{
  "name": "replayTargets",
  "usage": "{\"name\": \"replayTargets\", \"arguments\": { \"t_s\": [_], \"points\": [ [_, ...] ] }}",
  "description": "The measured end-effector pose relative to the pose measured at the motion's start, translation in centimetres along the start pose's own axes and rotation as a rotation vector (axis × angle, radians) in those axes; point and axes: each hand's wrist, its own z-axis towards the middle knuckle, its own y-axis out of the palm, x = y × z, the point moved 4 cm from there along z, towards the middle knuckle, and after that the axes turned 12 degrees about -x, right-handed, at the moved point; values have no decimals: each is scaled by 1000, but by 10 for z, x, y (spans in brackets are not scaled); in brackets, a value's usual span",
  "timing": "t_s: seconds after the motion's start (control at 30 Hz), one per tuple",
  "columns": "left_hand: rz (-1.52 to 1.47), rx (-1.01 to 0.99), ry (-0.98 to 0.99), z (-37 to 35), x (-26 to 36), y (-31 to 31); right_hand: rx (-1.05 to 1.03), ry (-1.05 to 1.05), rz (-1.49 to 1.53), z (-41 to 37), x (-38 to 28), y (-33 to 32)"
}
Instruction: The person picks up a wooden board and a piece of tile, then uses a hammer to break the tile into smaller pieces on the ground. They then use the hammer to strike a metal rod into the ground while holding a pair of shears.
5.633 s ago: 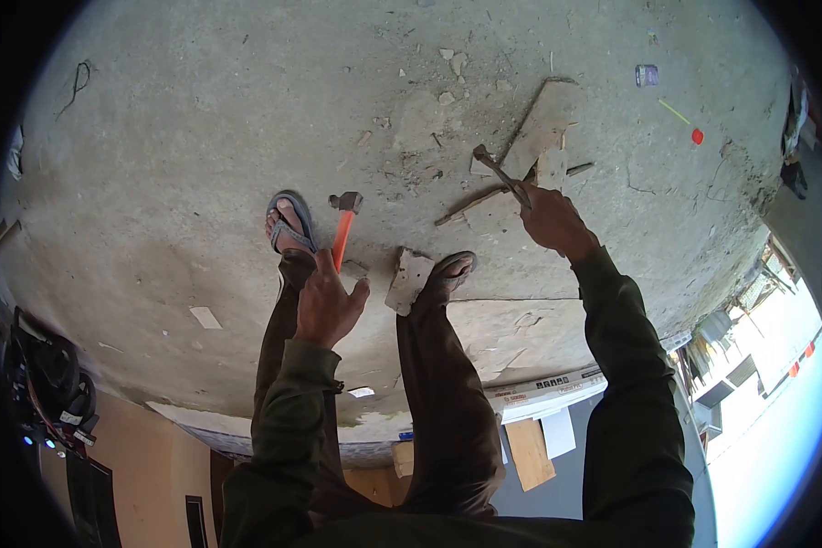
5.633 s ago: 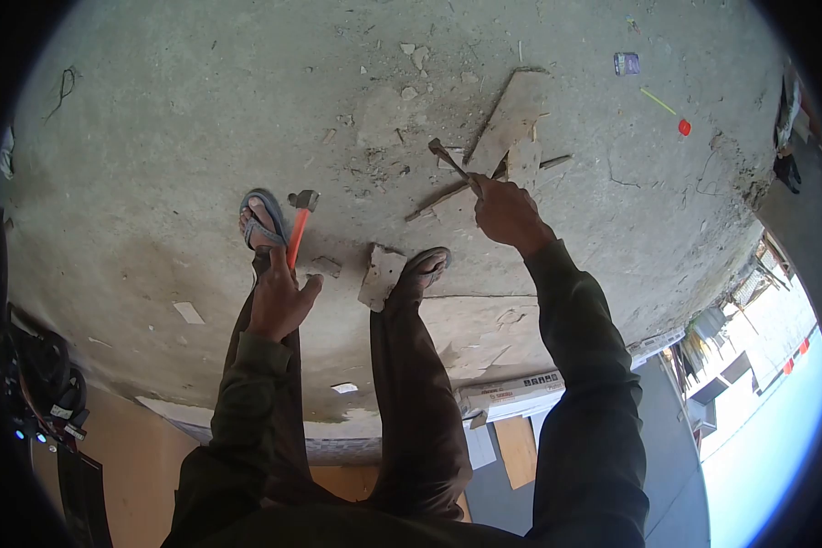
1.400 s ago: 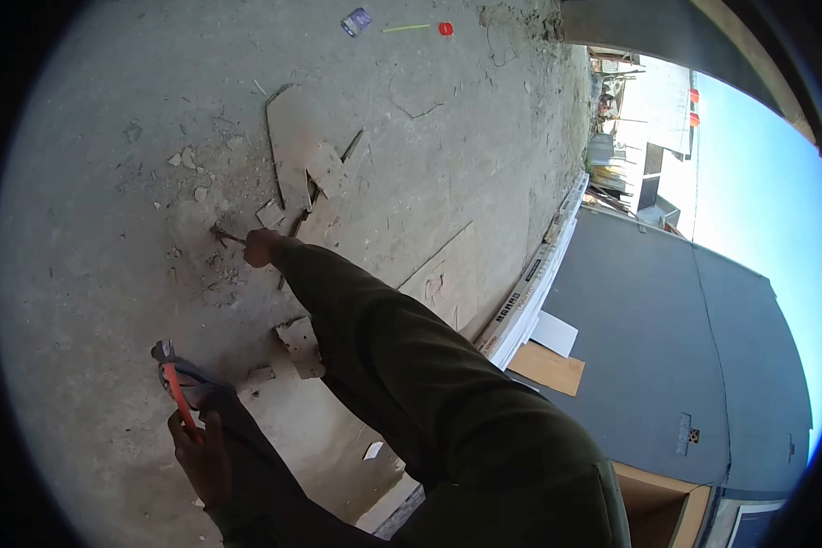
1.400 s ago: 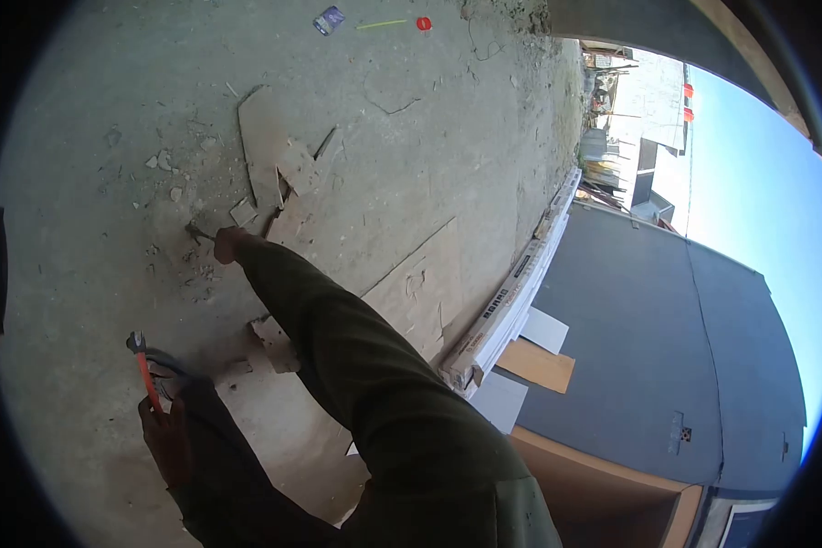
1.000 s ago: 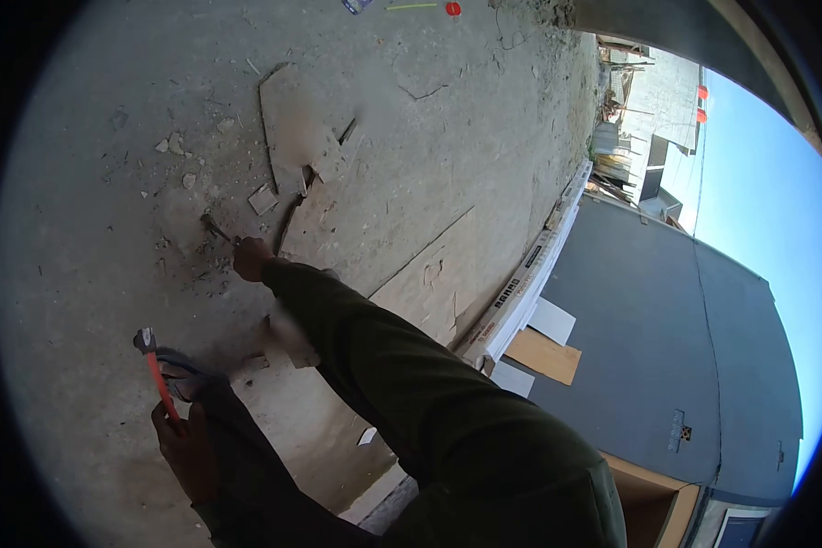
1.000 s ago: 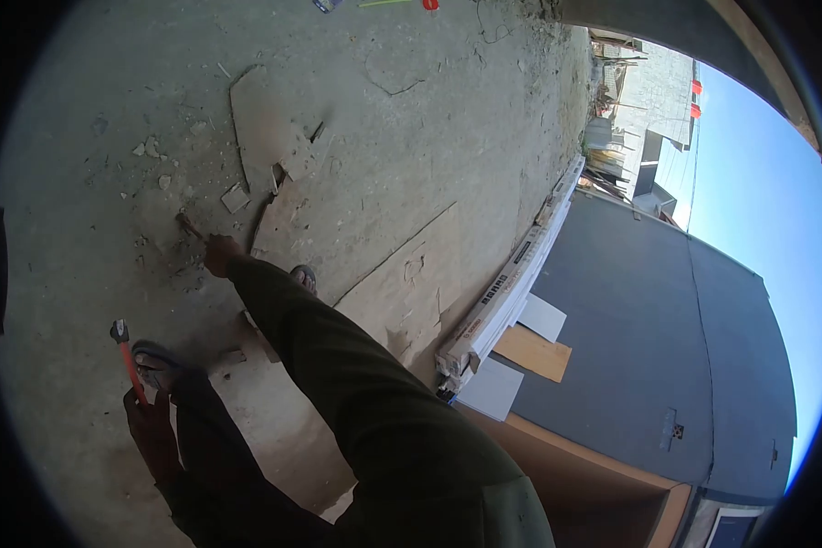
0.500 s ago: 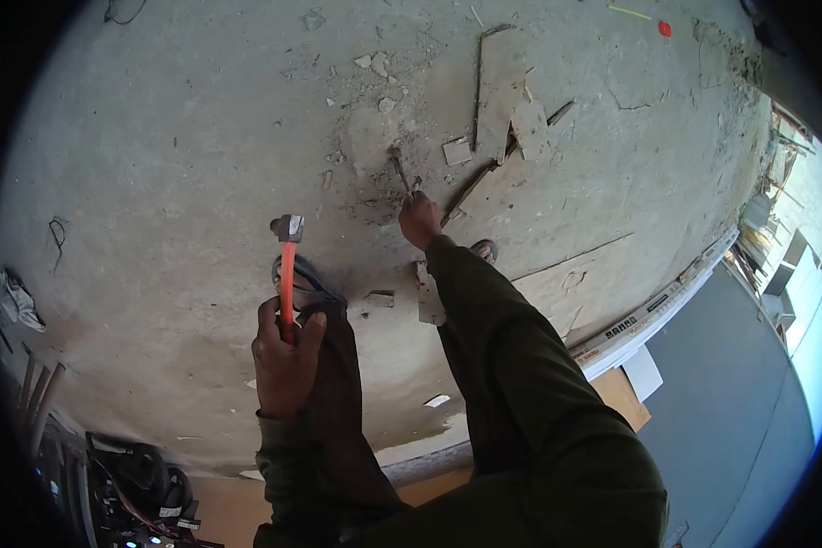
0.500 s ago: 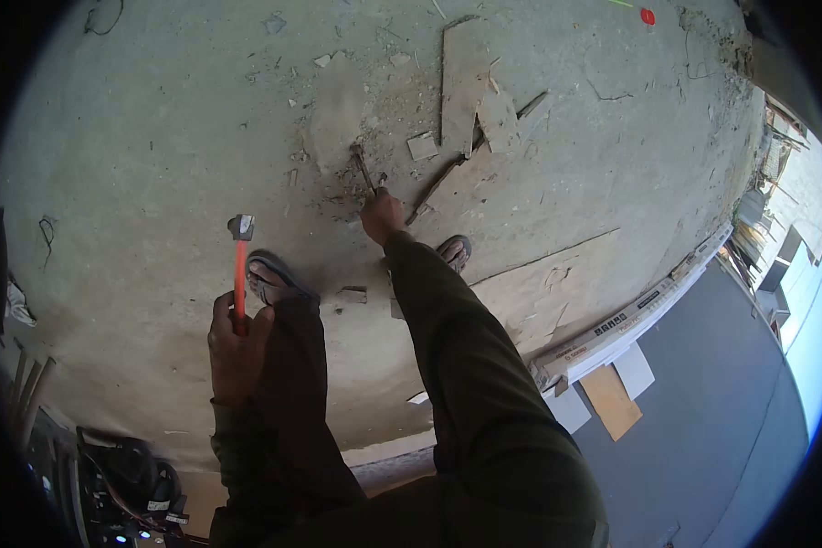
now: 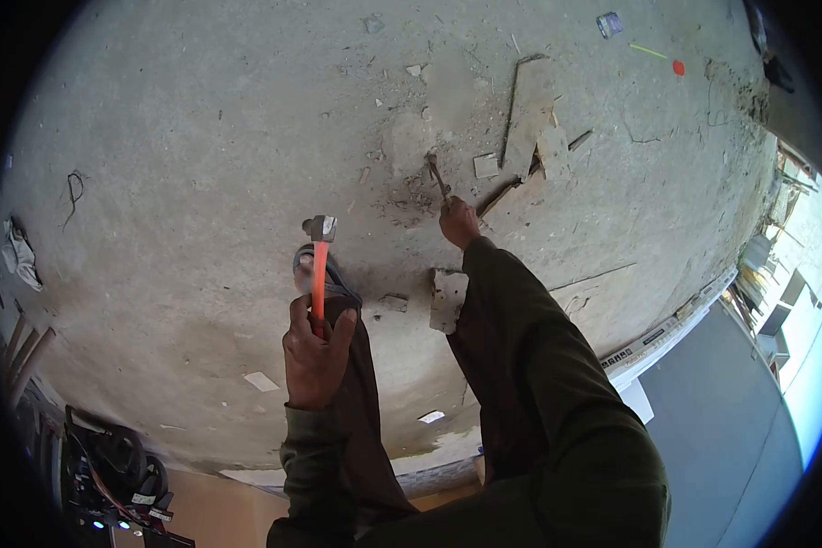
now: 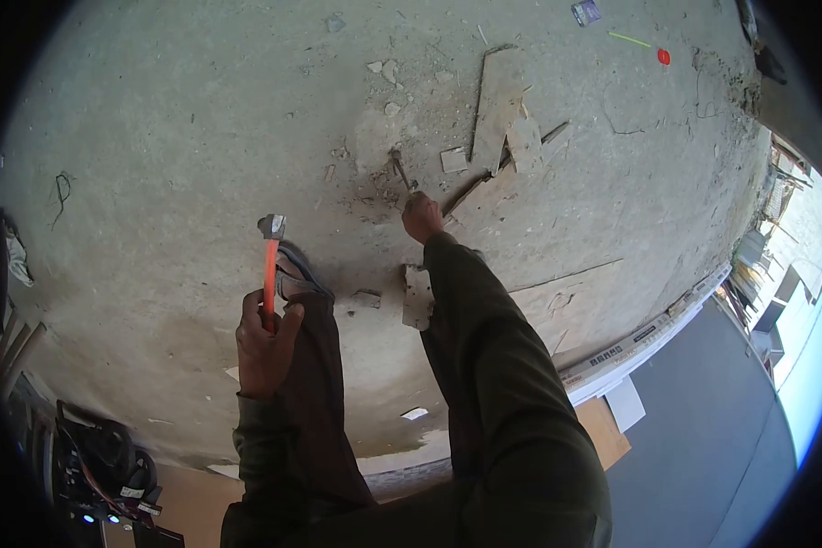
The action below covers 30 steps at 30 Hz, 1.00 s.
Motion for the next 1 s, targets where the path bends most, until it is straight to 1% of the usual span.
{"name": "replayTargets", "arguments": {
  "t_s": [0.07, 0.1, 0.13, 0.2, 0.23, 0.27, 0.33, 0.37, 0.4, 0.47, 0.5, 0.53, 0.6, 0.67, 0.73, 0.77, 0.87, 0.9, 0.93, 0.97, 1.0],
  "points": [
    [-16, -10, -11, -4, -5, 2, -168, -7, -133, 12, 2, -20],
    [-24, -16, -8, -4, -5, 4, -172, -6, -139, 20, 2, -33],
    [-27, -17, -11, -4, -7, 5, -305, 79, 18, 30, 6, -39],
    [-6, 10, 97, -3, -7, 9, -562, 248, 334, 41, 10, -48],
    [-6, 12, 96, -3, -8, 10, -690, 330, 497, 37, 1, -50],
    [-1, 14, 111, -2, -8, 10, -691, 327, 498, 36, -10, -53],
    [4, 13, 125, 0, -6, 12, -657, 425, 288, 23, -33, -57],
    [5, 21, 135, 1, -6, 11, -657, 390, 229, 20, -33, -51],
    [5, 28, 141, 2, -6, 12, -662, 392, 231, 16, -24, -41],
    [17, 24, 115, 6, -4, 11, -474, 227, 230, 16, -11, -27],
    [25, 15, 89, 7, -3, 12, -374, 72, 94, 12, -16, -21],
    [31, 6, 75, 6, 0, 12, -386, 84, 101, 11, -8, -3],
    [21, -28, -2, 9, 9, 12, -75, 39, -72, 14, -4, 6],
    [27, -26, -5, 11, 17, 11, -114, 11, -17, 16, -1, 12],
    [31, -24, -11, 12, 24, 13, -20, 70, 114, 12, 3, 19],
    [30, -25, -13, 13, 28, 14, 23, 16, 146, 12, 8, 18],
    [45, 23, -18, 25, 26, 7, 6, -22, 207, 16, 13, 28],
    [49, 23, -5, 19, 25, 14, -10, 33, 175, 12, 10, 25],
    [47, -29, -39, 7, 21, 21, -30, 90, 162, -18, 27, 26],
    [59, -43, -43, 9, 20, 23, -20, 46, 156, -12, 26, 22],
    [67, -23, -25, 19, 22, 20, 6, -36, 151, 12, 12, 13]
  ]
}}
